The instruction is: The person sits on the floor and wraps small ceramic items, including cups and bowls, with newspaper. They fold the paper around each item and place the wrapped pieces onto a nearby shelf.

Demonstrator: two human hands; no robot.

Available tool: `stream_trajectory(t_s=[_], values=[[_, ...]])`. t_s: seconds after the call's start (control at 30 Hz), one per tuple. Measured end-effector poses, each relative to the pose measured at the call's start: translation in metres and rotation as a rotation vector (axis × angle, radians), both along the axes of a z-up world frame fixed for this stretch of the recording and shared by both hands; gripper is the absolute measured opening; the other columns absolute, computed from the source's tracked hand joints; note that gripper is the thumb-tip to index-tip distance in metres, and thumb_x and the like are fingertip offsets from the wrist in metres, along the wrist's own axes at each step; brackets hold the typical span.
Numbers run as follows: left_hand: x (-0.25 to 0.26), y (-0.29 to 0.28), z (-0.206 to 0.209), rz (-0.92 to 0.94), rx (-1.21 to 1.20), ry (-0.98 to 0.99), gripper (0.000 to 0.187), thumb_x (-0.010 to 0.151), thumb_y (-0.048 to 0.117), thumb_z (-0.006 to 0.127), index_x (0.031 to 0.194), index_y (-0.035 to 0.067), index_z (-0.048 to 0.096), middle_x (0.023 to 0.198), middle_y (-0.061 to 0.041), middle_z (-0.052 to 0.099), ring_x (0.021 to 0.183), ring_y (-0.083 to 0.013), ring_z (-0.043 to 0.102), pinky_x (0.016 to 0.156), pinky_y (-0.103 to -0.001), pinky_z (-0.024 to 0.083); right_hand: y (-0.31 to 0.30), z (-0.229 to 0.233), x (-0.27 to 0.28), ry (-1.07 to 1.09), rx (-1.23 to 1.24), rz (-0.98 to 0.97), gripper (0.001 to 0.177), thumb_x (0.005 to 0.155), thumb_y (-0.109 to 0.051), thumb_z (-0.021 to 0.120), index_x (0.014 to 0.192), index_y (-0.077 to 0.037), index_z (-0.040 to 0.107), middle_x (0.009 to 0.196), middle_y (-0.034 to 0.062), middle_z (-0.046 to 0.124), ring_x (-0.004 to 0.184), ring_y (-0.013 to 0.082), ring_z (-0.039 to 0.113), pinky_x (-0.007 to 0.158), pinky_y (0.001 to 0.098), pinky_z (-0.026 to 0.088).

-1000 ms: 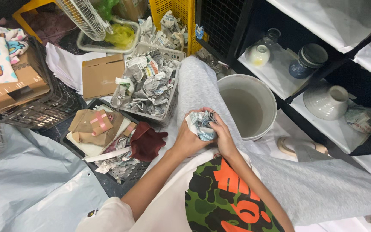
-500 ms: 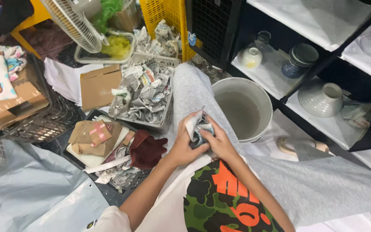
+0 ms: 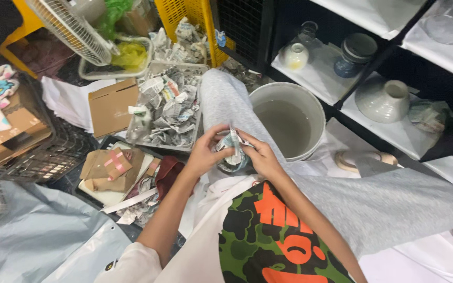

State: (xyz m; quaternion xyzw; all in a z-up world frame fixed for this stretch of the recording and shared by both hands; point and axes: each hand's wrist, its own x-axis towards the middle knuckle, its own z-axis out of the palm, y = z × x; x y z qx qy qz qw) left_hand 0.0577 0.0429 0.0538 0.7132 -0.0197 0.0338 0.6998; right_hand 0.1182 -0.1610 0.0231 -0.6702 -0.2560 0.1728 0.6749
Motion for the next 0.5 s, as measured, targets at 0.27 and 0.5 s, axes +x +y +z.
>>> stream_trajectory(t_s=[0.27, 0.5], values=[[0.0, -0.017, 0.032, 0.114, 0.615, -0.417, 0.04, 0.071, -0.011, 0.069, 0.109, 0.001, 0.063, 0.12, -0.013, 0.067, 0.112, -0.0356, 0.062, 0.099, -0.041, 0.048, 0.003, 0.006, -0.008, -0.022, 0.007, -0.276, 0.025, 0.092, -0.003, 0.07, 0.117, 0.0, 0.076, 0.125, 0.0132, 0.075, 0.115, 0.0172, 0.069, 0.101, 0.0277, 0.052], [0.002, -0.036, 0.031, 0.234, 0.72, -0.371, 0.031, 0.07, -0.01, 0.069, 0.097, 0.004, 0.062, 0.097, -0.01, 0.065, 0.097, -0.0338, 0.061, 0.084, -0.042, 0.05, 0.002, 0.025, -0.015, 0.069, 0.062, -0.413, 0.026, 0.087, 0.004, 0.073, 0.112, 0.0, 0.079, 0.102, 0.0077, 0.073, 0.092, 0.0118, 0.066, 0.08, 0.023, 0.052]])
